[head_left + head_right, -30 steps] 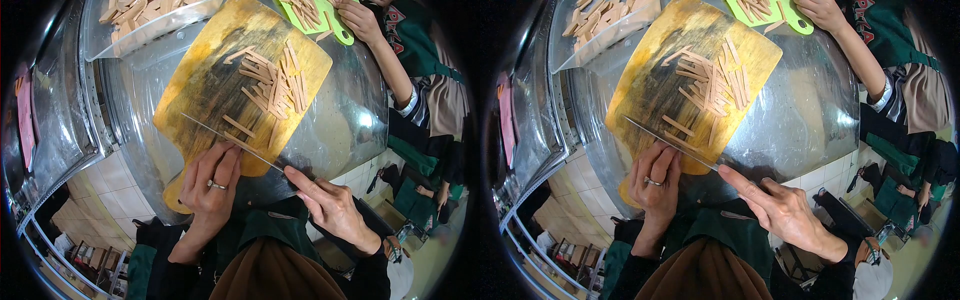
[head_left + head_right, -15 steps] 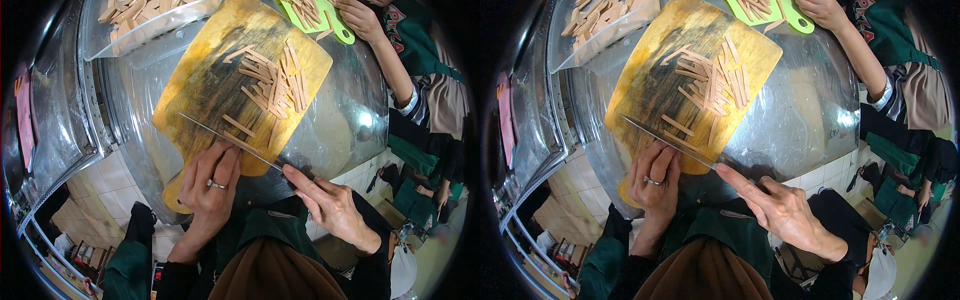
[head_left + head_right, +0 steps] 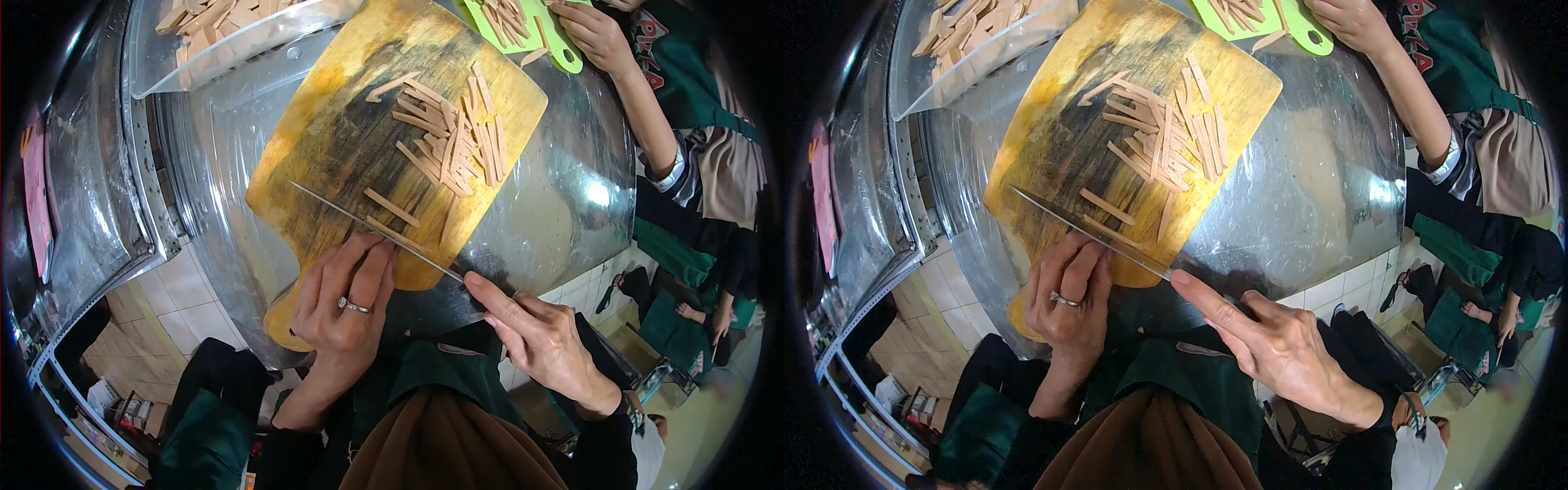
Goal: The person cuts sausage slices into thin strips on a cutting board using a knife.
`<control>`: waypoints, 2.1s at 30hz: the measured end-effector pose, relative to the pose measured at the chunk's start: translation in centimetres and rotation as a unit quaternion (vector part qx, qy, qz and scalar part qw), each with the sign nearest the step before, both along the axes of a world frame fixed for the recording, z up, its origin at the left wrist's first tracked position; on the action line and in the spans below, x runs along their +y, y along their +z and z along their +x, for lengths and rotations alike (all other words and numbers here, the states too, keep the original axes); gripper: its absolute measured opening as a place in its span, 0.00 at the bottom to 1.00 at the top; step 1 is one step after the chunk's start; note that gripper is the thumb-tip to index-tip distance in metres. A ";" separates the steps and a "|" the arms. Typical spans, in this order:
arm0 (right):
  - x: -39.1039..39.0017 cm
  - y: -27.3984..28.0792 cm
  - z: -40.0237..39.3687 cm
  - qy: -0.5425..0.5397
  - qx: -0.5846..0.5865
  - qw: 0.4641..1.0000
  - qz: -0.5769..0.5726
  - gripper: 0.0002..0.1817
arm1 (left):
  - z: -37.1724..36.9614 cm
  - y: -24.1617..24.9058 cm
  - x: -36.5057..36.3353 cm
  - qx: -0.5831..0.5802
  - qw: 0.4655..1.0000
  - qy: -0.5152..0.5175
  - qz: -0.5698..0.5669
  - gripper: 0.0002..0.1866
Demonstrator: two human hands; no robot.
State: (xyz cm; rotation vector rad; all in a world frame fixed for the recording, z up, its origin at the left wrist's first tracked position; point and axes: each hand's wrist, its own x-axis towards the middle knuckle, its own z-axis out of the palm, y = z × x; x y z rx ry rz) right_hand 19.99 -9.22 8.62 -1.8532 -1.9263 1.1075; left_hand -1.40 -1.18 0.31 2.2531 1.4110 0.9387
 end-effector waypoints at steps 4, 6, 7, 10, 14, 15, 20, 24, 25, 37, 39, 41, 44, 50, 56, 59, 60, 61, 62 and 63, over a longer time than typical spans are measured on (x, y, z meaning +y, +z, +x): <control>0.0 0.3 0.0 0.010 -0.016 1.000 -0.014 0.44 | 0.0 0.1 0.0 0.001 1.000 0.000 0.002 0.18; -0.1 0.4 0.1 0.009 -0.018 1.000 -0.021 0.44 | 0.0 0.1 -0.1 0.003 1.000 0.001 0.004 0.18; -0.1 0.5 0.1 0.009 -0.019 0.999 -0.024 0.44 | 0.1 0.2 0.0 0.003 1.000 0.002 0.005 0.18; -0.2 0.3 0.0 -0.012 -0.003 1.000 -0.011 0.43 | 0.2 0.3 0.1 0.000 1.000 0.003 0.003 0.18; -0.4 0.2 0.2 0.001 -0.015 1.000 -0.020 0.42 | 0.3 0.3 0.1 0.003 1.000 0.006 0.004 0.18; -0.4 0.2 0.2 0.003 -0.018 1.000 -0.018 0.42 | 0.3 0.2 0.1 0.002 1.000 0.007 0.005 0.18; -0.5 -0.1 0.1 0.004 -0.021 1.000 -0.011 0.43 | 0.3 0.0 0.0 0.000 1.000 0.011 0.003 0.19; -0.4 -0.2 0.1 0.010 -0.026 1.000 -0.004 0.43 | 0.2 0.0 0.1 -0.001 1.000 0.007 0.002 0.19; -0.4 -0.3 0.1 0.011 -0.026 1.000 0.000 0.43 | 0.2 0.0 0.1 0.001 1.000 0.006 0.002 0.19; 1.0 -1.1 -0.5 0.028 -0.018 0.999 0.013 0.42 | 0.2 0.4 0.1 0.007 1.000 0.004 0.000 0.18; 1.5 -2.0 -0.9 0.019 0.004 0.999 0.046 0.42 | 0.2 0.4 0.2 0.014 1.000 0.008 0.005 0.18; 1.8 -2.9 -1.3 0.013 0.015 0.998 0.057 0.41 | 0.2 0.3 0.1 0.013 1.000 0.010 0.010 0.17; 2.7 -3.1 -1.7 0.002 0.027 0.999 0.035 0.40 | 0.6 0.6 0.0 0.009 1.000 0.013 0.005 0.14; 1.5 -2.2 -1.3 -0.018 -0.005 0.999 0.026 0.37 | 0.5 0.4 -0.4 -0.002 1.000 0.013 0.015 0.10; 0.4 -3.8 0.2 -0.004 -0.033 0.988 0.148 0.40 | 0.6 0.6 -0.5 -0.021 0.999 -0.004 0.045 0.09; 3.3 -1.8 0.8 -0.041 -0.062 0.997 0.027 0.28 | 0.5 0.9 -0.1 -0.009 0.999 0.000 0.033 0.08; 3.8 -2.2 1.2 -0.046 -0.018 0.997 0.058 0.28 | 0.5 1.0 0.1 -0.010 1.000 -0.006 0.027 0.08; 4.2 -2.9 1.9 -0.054 0.024 0.994 0.088 0.28 | 0.5 0.8 0.4 -0.008 0.999 -0.015 0.036 0.08; 4.9 -3.3 2.6 -0.045 0.042 0.995 0.083 0.28 | 0.7 0.8 0.8 -0.002 0.999 -0.011 0.037 0.07; 5.5 -5.3 3.2 -0.006 0.074 0.967 0.244 0.29 | 1.0 0.8 1.2 0.002 0.999 -0.008 0.038 0.07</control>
